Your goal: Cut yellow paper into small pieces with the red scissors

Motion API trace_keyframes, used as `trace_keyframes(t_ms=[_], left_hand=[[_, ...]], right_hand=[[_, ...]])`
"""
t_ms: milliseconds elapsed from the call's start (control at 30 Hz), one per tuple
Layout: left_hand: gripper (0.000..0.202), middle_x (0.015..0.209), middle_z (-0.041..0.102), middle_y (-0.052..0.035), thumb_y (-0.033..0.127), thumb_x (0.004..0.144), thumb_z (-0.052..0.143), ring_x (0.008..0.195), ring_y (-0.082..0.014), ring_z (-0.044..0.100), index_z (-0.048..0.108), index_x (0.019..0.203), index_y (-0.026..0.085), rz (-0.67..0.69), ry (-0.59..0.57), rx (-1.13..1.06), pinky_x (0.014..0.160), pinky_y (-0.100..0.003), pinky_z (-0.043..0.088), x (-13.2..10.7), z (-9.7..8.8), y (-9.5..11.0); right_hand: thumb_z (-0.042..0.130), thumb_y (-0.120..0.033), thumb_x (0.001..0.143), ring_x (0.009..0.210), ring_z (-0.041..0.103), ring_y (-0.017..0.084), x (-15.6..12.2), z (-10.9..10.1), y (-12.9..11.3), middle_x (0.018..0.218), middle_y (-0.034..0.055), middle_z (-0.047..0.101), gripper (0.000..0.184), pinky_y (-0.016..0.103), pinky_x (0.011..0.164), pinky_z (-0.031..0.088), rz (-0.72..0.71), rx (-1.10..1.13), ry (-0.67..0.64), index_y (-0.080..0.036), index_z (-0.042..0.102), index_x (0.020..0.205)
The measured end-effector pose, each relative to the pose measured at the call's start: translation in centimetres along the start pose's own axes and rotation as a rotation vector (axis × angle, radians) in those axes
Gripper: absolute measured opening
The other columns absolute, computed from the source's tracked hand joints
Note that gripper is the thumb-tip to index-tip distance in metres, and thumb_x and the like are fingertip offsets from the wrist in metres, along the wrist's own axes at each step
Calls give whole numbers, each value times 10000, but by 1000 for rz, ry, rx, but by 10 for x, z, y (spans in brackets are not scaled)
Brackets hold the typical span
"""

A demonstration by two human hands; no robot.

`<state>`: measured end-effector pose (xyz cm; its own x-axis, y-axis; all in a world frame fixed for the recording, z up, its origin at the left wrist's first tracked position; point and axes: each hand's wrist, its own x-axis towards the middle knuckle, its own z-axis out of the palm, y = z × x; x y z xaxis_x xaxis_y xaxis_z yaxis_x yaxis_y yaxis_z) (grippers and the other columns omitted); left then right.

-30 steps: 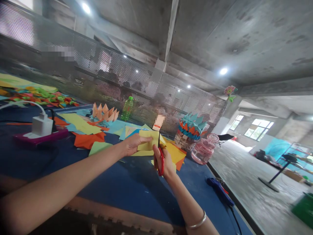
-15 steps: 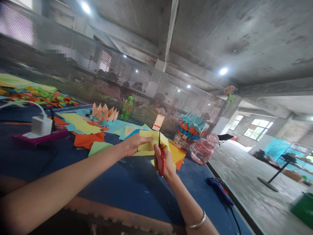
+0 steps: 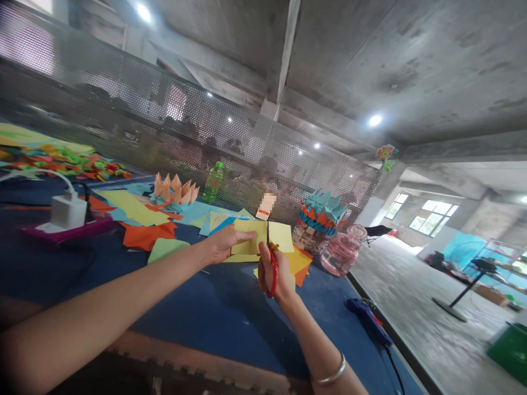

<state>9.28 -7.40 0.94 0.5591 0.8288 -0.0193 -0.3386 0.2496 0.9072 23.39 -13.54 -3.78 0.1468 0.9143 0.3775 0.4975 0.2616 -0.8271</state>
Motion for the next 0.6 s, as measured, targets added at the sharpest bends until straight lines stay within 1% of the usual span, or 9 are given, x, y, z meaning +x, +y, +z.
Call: trace_keyframes(t_ms=[167, 267, 400, 500, 600], left_hand=[[176, 723, 728, -76, 212, 713, 733, 770, -254, 695, 727, 875, 143, 3, -27, -3, 709, -373, 530, 3, -2, -2], [181, 733, 730, -77, 224, 718, 725, 795, -265, 696, 729, 885, 154, 10, -23, 9, 713, -380, 530, 4, -3, -3], [176, 762, 738, -67, 235, 709, 728, 828, -266, 698, 729, 873, 173, 12, -40, 14, 731, -376, 526, 5, -4, -4], [150, 762, 742, -52, 245, 699, 735, 838, -262, 699, 728, 839, 190, 14, -46, 9, 724, -358, 528, 5, -3, -4], [93, 716, 736, -47, 208, 687, 738, 783, -247, 700, 722, 774, 182, 10, -27, 8, 696, -336, 532, 3, -2, -3]], right_hand=[[315, -697, 876, 275, 401, 108, 1, -2, 2, 291, -2, 409, 668, 242, 341, 323, 30, -64, 15, -224, 389, 410], [317, -713, 864, 266, 383, 106, 1, -2, 1, 289, -8, 388, 666, 246, 324, 309, 63, -68, 23, -228, 377, 412], [368, -738, 828, 268, 375, 105, 0, 0, -3, 318, -26, 402, 609, 246, 302, 273, 68, -30, 57, -228, 411, 497], [388, -743, 814, 277, 377, 107, -1, 1, -3, 338, -38, 411, 572, 248, 307, 261, 66, -13, 64, -233, 424, 559], [379, -731, 826, 307, 407, 114, 0, -1, 3, 362, -28, 434, 561, 253, 327, 280, 58, -45, 59, -237, 413, 563]])
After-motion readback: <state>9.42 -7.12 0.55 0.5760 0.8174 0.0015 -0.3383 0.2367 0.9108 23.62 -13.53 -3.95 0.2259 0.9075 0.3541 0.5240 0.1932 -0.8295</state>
